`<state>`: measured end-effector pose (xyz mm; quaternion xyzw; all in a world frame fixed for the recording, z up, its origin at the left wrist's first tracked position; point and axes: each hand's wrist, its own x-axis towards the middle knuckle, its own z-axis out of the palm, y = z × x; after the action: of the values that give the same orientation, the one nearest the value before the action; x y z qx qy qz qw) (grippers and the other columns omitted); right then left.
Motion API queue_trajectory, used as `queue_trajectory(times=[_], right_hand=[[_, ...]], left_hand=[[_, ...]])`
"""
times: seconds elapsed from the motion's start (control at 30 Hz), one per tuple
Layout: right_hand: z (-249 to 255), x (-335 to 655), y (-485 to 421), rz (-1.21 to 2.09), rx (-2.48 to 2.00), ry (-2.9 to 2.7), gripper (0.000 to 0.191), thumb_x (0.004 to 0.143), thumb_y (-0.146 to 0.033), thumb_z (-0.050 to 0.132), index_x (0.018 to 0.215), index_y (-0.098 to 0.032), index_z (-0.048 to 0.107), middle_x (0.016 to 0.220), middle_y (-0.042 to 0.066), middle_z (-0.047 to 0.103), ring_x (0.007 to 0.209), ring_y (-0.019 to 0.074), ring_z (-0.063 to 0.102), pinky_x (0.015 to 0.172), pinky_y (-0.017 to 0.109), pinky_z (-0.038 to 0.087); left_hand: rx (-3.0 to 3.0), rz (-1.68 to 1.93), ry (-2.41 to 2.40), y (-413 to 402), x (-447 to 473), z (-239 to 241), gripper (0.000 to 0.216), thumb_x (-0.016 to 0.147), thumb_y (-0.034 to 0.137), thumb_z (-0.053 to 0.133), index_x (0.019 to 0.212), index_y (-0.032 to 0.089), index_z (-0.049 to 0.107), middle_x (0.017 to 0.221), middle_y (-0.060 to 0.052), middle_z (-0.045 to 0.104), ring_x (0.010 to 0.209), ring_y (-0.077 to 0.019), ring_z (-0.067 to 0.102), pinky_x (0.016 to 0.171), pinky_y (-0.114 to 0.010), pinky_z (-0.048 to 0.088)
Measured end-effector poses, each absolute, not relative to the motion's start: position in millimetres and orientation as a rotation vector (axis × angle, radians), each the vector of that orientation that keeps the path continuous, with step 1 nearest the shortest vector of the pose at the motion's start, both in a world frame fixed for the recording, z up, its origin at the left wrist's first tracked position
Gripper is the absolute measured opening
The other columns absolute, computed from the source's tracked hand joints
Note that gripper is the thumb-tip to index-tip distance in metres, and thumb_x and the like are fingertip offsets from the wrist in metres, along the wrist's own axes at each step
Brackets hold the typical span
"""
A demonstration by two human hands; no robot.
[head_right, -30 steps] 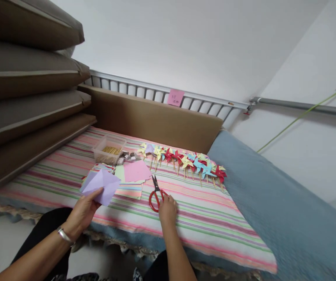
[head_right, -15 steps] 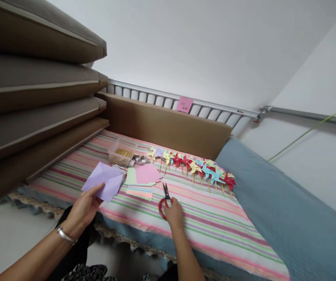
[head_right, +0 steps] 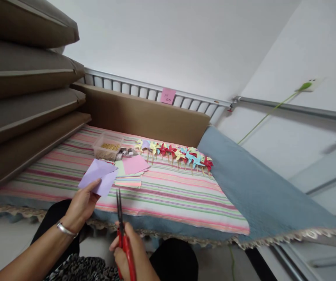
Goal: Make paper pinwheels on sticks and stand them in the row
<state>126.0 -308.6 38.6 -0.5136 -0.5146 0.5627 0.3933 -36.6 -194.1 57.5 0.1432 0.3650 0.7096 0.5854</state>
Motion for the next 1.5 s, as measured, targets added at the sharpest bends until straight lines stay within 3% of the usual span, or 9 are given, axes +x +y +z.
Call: queue_trajectory(times=[0.1, 0.2, 0.33, 0.57, 0.83, 1.5], right_hand=[[37.5, 118.9, -306.0, 1.306, -1.405, -1.407, 0.037, 0.065, -0.022, 0.062, 0.101, -0.019, 0.059, 0.067, 0.000, 0.061, 0.059, 0.0138, 0.057, 0.060, 0.025, 0.044], [35.8, 114.6, -303.1, 1.320, -1.447, -1.409, 0.024, 0.071, -0.032, 0.061, 0.091, -0.020, 0.059, 0.060, -0.003, 0.056, 0.047, 0.0096, 0.048, 0.048, 0.021, 0.040], [34.5, 111.1, -303.9, 1.371, -1.497, -1.409, 0.031, 0.074, -0.045, 0.061, 0.090, -0.019, 0.060, 0.051, -0.006, 0.049, 0.036, 0.0065, 0.040, 0.037, 0.018, 0.032], [34.9, 115.5, -309.6, 1.393, -1.462, -1.408, 0.044, 0.075, -0.059, 0.056, 0.090, -0.018, 0.060, 0.048, -0.006, 0.049, 0.033, 0.0062, 0.039, 0.032, 0.016, 0.028], [42.5, 117.5, -303.1, 1.258, -1.468, -1.512, 0.036, 0.073, -0.052, 0.061, 0.082, -0.018, 0.064, 0.047, -0.004, 0.049, 0.042, 0.0085, 0.042, 0.041, 0.019, 0.034], [40.9, 112.9, -300.0, 1.083, -1.534, -1.512, 0.018, 0.074, -0.036, 0.060, 0.078, -0.018, 0.064, 0.047, -0.005, 0.043, 0.044, 0.0104, 0.040, 0.045, 0.022, 0.033]], left_hand=[[0.336, 1.652, 0.838, -198.1, -34.2, 57.0, 0.018, 0.066, 0.007, 0.071, 0.083, 0.010, 0.068, 0.085, -0.008, 0.072, 0.076, -0.0192, 0.066, 0.065, -0.026, 0.056], [0.310, 1.646, 0.832, -202.5, -32.7, 57.4, 0.016, 0.066, 0.006, 0.070, 0.081, 0.010, 0.068, 0.086, -0.009, 0.072, 0.076, -0.0193, 0.066, 0.066, -0.028, 0.057], [0.280, 1.644, 0.823, -207.9, -29.0, 61.3, 0.016, 0.066, 0.004, 0.069, 0.082, 0.009, 0.068, 0.086, -0.008, 0.072, 0.071, -0.0167, 0.065, 0.062, -0.025, 0.056], [0.265, 1.595, 0.847, -213.0, -25.6, 65.7, 0.018, 0.064, 0.006, 0.071, 0.082, 0.008, 0.068, 0.079, -0.007, 0.072, 0.065, -0.0150, 0.064, 0.058, -0.023, 0.054], [0.296, 1.592, 0.832, -216.6, -18.8, 73.3, 0.016, 0.063, 0.008, 0.072, 0.079, 0.010, 0.068, 0.080, -0.005, 0.071, 0.065, -0.0142, 0.064, 0.059, -0.023, 0.053], [0.311, 1.555, 0.745, -221.3, -8.7, 68.8, 0.017, 0.063, 0.013, 0.074, 0.080, 0.012, 0.069, 0.084, -0.005, 0.073, 0.075, -0.0183, 0.066, 0.074, -0.029, 0.053]])
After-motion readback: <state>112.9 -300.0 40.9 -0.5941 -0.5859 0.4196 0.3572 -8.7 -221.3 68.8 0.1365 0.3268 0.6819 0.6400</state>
